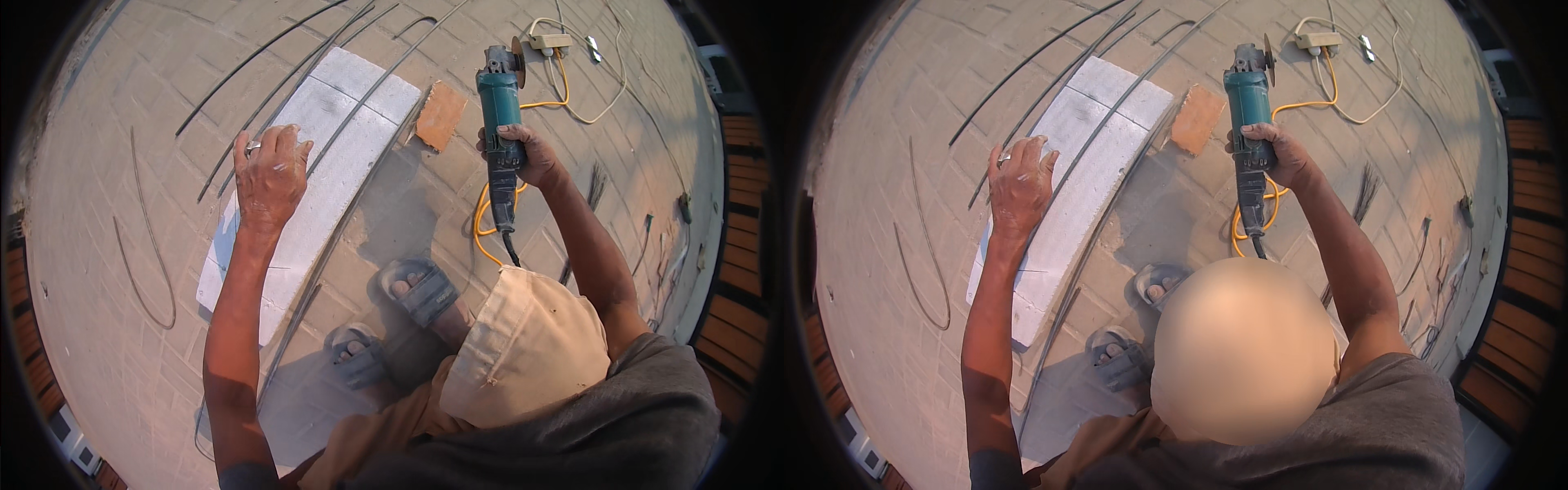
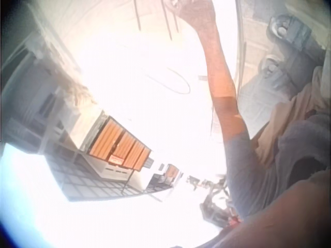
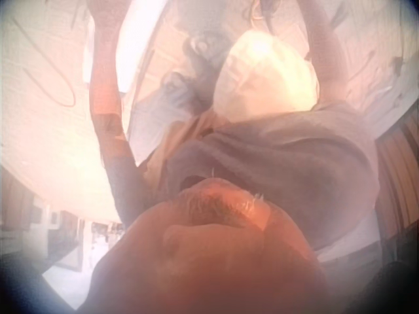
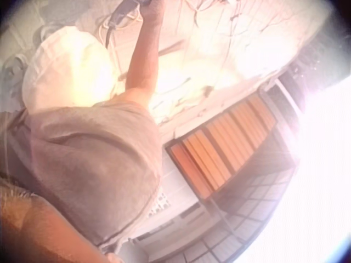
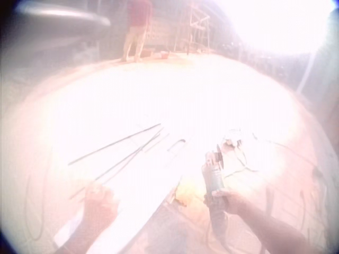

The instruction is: The person uses an angle grinder to cut long metal rods into shorter segments. They repeatedly measure the rods against a white rectangular board, mark the cut points, and use the grinder to sever the metal. The cut pieces are stacked on the floor as the process continues.

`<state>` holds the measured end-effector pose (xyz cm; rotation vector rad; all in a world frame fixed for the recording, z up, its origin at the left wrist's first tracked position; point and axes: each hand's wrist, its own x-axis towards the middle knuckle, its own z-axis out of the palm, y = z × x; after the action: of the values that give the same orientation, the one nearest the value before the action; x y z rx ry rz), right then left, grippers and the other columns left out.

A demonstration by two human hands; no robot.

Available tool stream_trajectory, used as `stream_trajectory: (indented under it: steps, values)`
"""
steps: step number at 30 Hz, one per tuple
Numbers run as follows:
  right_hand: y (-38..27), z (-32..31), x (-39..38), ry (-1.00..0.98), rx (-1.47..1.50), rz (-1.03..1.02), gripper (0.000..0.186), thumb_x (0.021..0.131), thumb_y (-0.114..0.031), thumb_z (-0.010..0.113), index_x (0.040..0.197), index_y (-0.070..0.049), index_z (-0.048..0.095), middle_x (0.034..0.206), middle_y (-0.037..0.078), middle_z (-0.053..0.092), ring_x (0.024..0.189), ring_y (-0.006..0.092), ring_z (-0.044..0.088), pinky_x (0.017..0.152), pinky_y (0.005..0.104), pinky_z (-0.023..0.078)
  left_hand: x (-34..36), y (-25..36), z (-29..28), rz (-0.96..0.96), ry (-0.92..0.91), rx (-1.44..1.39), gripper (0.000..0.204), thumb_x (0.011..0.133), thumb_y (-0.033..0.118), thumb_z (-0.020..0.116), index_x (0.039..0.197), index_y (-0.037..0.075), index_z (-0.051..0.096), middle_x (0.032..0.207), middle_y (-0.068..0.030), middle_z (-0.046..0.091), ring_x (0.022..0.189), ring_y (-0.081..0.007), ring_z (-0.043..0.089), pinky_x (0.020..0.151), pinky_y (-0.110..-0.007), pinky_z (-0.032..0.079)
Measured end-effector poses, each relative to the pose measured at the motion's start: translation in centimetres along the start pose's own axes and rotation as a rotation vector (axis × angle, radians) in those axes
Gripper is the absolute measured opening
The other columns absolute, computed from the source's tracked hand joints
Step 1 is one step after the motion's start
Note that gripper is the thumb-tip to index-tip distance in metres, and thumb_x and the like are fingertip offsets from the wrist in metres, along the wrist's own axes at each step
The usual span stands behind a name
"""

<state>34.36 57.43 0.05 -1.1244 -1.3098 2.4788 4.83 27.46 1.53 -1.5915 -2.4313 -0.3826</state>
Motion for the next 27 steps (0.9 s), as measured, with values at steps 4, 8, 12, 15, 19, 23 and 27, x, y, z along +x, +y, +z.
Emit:
stream_trajectory:
  steps: [4, 8, 12, 15, 19, 23, 27]
  values:
    - [-0.7, 3.3, -0.5, -0.039, 0.076, 0.018, 0.044, 0.08, -0.018, 0.071, 0.116, 0.004, 0.059, 0.097, 0.012, 0.068, 0.085, 0.021, 0.068, 0.082, 0.0335, 0.055, 0.3, 13.8, -2.0, -0.044, -0.245, -0.534, 0.06, 0.093, 0.039, 0.069, 0.132, -0.002, 0.05, 0.109, -0.0177, 0.068, 0.105, -0.0318, 0.067, 0.11, -0.056, 0.035]
    - [1.5, 6.2, 0.3, 0.028, 0.2, -0.018, 0.035, 0.081, -0.01, 0.071, 0.112, 0.003, 0.061, 0.094, 0.009, 0.066, 0.082, 0.0194, 0.067, 0.079, 0.0327, 0.056, 1.7, 20.9, -1.6, -0.183, -0.314, -0.487, 0.076, 0.088, 0.042, 0.073, 0.14, -0.006, 0.041, 0.119, -0.0203, 0.063, 0.109, -0.0351, 0.065, 0.113, -0.057, 0.031]
    - [2.5, 7.3, 1.3, 0.086, 0.273, 0.013, 0.03, 0.083, -0.009, 0.074, 0.108, -0.001, 0.061, 0.094, 0.008, 0.066, 0.082, 0.0196, 0.067, 0.076, 0.0343, 0.057, 1.8, 21.4, 0.8, -0.362, -0.272, -0.458, 0.076, 0.087, 0.037, 0.074, 0.139, -0.007, 0.042, 0.123, -0.0202, 0.061, 0.115, -0.0349, 0.063, 0.113, -0.058, 0.031]
    - [2.8, 7.2, 1.1, 0.091, 0.335, 0.053, 0.029, 0.083, -0.01, 0.076, 0.107, -0.002, 0.061, 0.094, 0.009, 0.066, 0.082, 0.0205, 0.067, 0.078, 0.0364, 0.057, 1.1, 21.9, 3.0, -0.422, -0.203, -0.524, 0.075, 0.086, 0.036, 0.075, 0.139, -0.007, 0.042, 0.124, -0.0205, 0.061, 0.112, -0.0335, 0.065, 0.112, -0.058, 0.031]
    - [2.9, 7.4, 1.4, 0.11, 0.374, 0.031, 0.035, 0.084, -0.013, 0.078, 0.11, -0.001, 0.058, 0.098, 0.012, 0.068, 0.088, 0.0242, 0.069, 0.085, 0.0401, 0.058, -0.3, 22.1, 3.3, -0.415, -0.221, -0.493, 0.075, 0.086, 0.034, 0.074, 0.14, -0.007, 0.042, 0.123, -0.0211, 0.062, 0.11, -0.0333, 0.066, 0.112, -0.057, 0.033]
    - [3.0, 7.5, 2.1, 0.235, 0.255, -0.083, 0.035, 0.083, -0.016, 0.077, 0.109, -0.001, 0.059, 0.095, 0.013, 0.068, 0.085, 0.0245, 0.069, 0.081, 0.0401, 0.057, -1.9, 22.4, 2.9, -0.414, -0.239, -0.46, 0.072, 0.087, 0.032, 0.07, 0.14, -0.008, 0.042, 0.121, -0.0224, 0.062, 0.105, -0.0338, 0.067, 0.109, -0.055, 0.037]
    - [3.4, 6.7, 1.2, 0.314, 0.192, -0.145, 0.034, 0.083, -0.02, 0.073, 0.108, 0.0, 0.059, 0.092, 0.015, 0.067, 0.081, 0.0243, 0.067, 0.078, 0.0386, 0.056, -2.4, 23.4, 4.0, -0.413, -0.207, -0.53, 0.069, 0.088, 0.032, 0.067, 0.139, -0.008, 0.044, 0.118, -0.0241, 0.061, 0.096, -0.0348, 0.069, 0.103, -0.055, 0.042]
